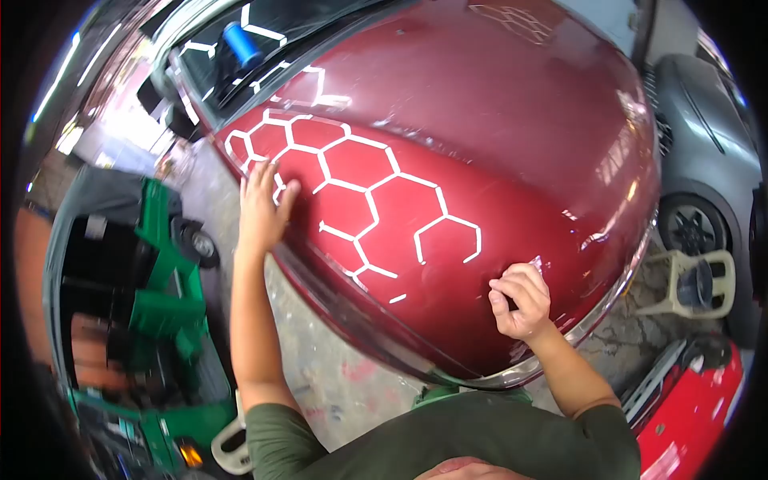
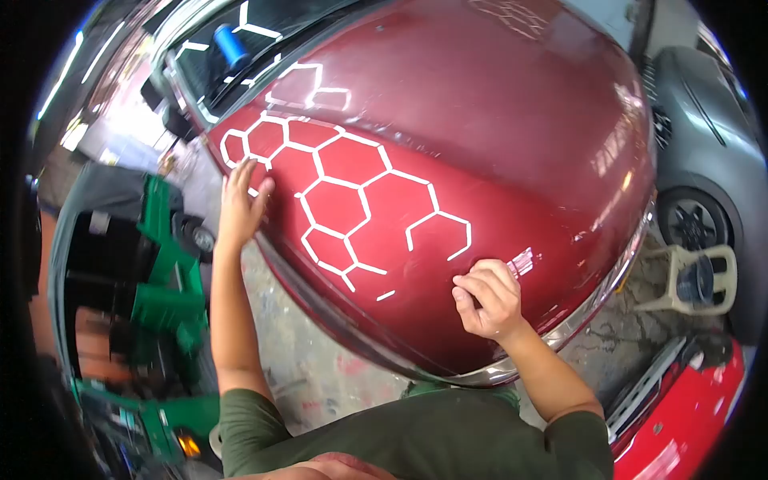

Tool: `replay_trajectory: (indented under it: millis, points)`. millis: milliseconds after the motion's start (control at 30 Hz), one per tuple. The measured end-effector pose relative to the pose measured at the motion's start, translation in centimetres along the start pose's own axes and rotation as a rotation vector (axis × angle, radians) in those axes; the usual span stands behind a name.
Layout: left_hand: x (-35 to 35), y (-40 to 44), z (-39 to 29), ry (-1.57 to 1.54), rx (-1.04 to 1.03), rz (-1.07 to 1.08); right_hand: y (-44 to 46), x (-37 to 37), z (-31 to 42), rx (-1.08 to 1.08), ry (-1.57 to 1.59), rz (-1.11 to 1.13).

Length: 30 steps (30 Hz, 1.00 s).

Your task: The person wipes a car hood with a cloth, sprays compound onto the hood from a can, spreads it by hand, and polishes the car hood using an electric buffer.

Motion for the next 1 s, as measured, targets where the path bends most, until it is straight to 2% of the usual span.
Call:
replay_trajectory:
  millis: [100,167,200,233,300,367,400,433,467,567,600,700,767,800,833,900,1000]
  points:
    - [-4.3,11.3,0.0,0.165,-0.104,0.049,-0.5,0.2,-0.5,-0.086,-0.157,-0.078]
    - [-7.1,15.9,-3.5,0.163,-0.038,0.309,-0.6,0.1,-0.4,-0.142,-0.219,-0.129]
    - [-8.2,16.4,-6.8,0.141,0.023,0.341,-0.7,0.0,-0.4,-0.145,-0.24,-0.15]
    - [-7.6,15.3,-12.0,0.093,-0.044,0.371,-0.8,0.1,-0.4,-0.144,-0.256,-0.166]
    - [-9.3,11.0,-22.5,0.023,-0.472,0.324,-0.6,0.4,-0.2,-0.155,-0.285,-0.177]
    - [-8.3,7.1,-33.0,-0.198,-1.044,0.526,-0.5,0.4,0.2,-0.18,-0.292,-0.191]
    - [-8.5,6.3,-37.2,-0.394,-1.367,0.719,-0.7,0.5,0.4,-0.2,-0.296,-0.21]
    - [-9.1,5.2,-39.5,-0.558,-1.382,0.846,-0.8,0.7,0.3,-0.207,-0.308,-0.234]
    - [-7.7,5.3,-41.2,-0.558,-1.298,0.949,-1.2,0.9,0.1,-0.2,-0.328,-0.282]
    - [-5.2,7.4,-39.5,-0.441,-1.358,0.291,-0.6,0.5,-0.1,-0.396,-0.43,-0.245]
    - [-3.4,7.8,-36.9,-0.502,-1.323,0.276,0.2,-0.2,-0.1,-0.469,-0.429,-0.128]
    - [1.5,7.7,-26.8,-0.684,-1.148,0.473,7.5,-3.4,0.1,-0.353,-0.435,0.3]
    - [2.7,5.7,-19.5,-0.7,-0.998,0.26,13.8,-7.9,-1.1,-0.286,-0.375,0.571]
    - [3.8,4.4,-16.1,-0.765,-0.858,0.289,16.9,-11.1,-2.3,-0.269,-0.413,0.622]
    - [4.8,2.7,-13.0,-0.829,-0.724,0.317,19.7,-14.8,-3.9,-0.104,-0.48,0.643]
    - [5.0,-1.1,-7.6,-0.949,-0.502,0.226,27.1,-23.7,-6.2,0.026,-0.365,0.702]
    - [3.3,-7.2,-1.9,-0.9,-0.183,0.018,38.0,-34.8,-8.2,-0.067,-0.285,0.822]
Point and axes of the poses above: each hand's wrist, its own y-axis towards the middle knuckle, its own x-axis out of the back of the hand, z = x × y, the point moved 4 cm from there along y, towards the middle knuckle, and after that the axes turned 7 degrees about z, right-handed, at the moved point
